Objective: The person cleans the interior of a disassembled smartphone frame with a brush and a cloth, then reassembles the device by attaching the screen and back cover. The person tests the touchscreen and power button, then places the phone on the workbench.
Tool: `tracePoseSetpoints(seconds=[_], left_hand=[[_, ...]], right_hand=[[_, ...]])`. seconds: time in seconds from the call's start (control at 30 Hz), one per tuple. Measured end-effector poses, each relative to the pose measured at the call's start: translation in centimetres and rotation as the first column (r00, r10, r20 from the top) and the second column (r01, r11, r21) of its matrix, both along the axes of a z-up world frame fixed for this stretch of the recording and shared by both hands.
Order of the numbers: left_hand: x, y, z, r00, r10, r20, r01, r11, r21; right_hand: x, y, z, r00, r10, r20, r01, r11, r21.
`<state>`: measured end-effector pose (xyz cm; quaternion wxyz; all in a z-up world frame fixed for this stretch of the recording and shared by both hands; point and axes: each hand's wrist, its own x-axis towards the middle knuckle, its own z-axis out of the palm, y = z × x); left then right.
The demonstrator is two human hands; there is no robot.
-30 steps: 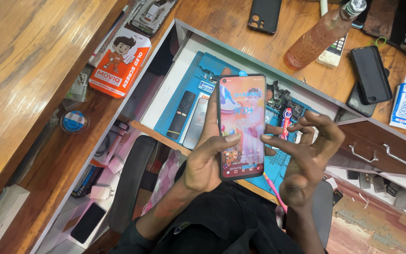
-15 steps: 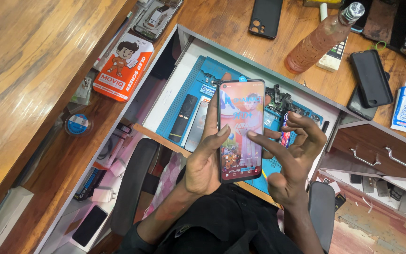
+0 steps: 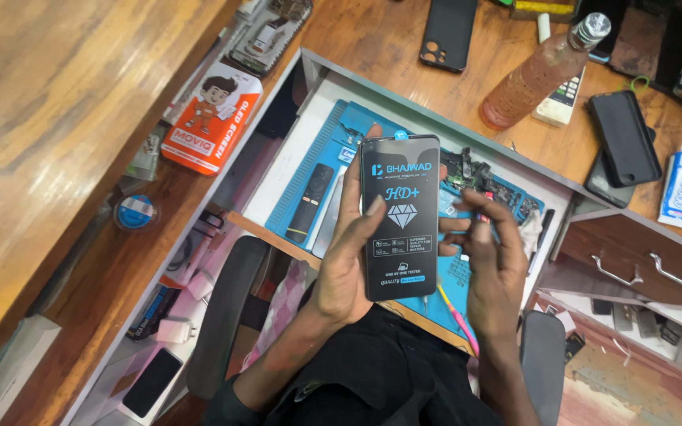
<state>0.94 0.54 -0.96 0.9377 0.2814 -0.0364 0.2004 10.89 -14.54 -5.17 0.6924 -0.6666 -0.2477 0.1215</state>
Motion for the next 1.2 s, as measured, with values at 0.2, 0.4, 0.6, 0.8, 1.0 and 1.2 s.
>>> tracePoseSetpoints(seconds=[0.2,0.4,0.6,0.8,1.0,1.2], left_hand=[[-0.2,0.5,-1.6,0.996,0.069,-0.049,-0.069,0.998,0.004],[-0.4,-0.4,-3.6,0.980,-0.086,0.180,0.146,0.924,-0.354],[-0.3,-1.1,-4.4,0.969,-0.077,0.236,0.177,0.882,-0.437],[-0.7,-0.9,-4.6,0.988,-0.101,0.118,0.139,0.914,-0.381],[-1.1,-0.9,-4.9,0.989,-0.040,0.140,0.097,0.897,-0.431],[-1.2,-0.6,-4.5,0.998,-0.002,0.071,0.032,0.903,-0.429]], right_hand=[[2.7,-3.1,-8.6,0.905,0.299,0.302,0.072,0.592,-0.802],[3.1,-5.7,-16.7,0.981,0.170,-0.097,-0.175,0.537,-0.825],[3.9,-6.1,-16.3,0.969,0.246,0.020,-0.091,0.432,-0.897],[0.5,-4.6,-16.3,0.879,0.260,0.401,0.158,0.633,-0.757],[-1.3,-2.7,-16.4,0.951,0.158,0.265,0.142,0.537,-0.831],[1.1,-2.7,-14.6,0.912,0.151,0.381,0.164,0.717,-0.677]])
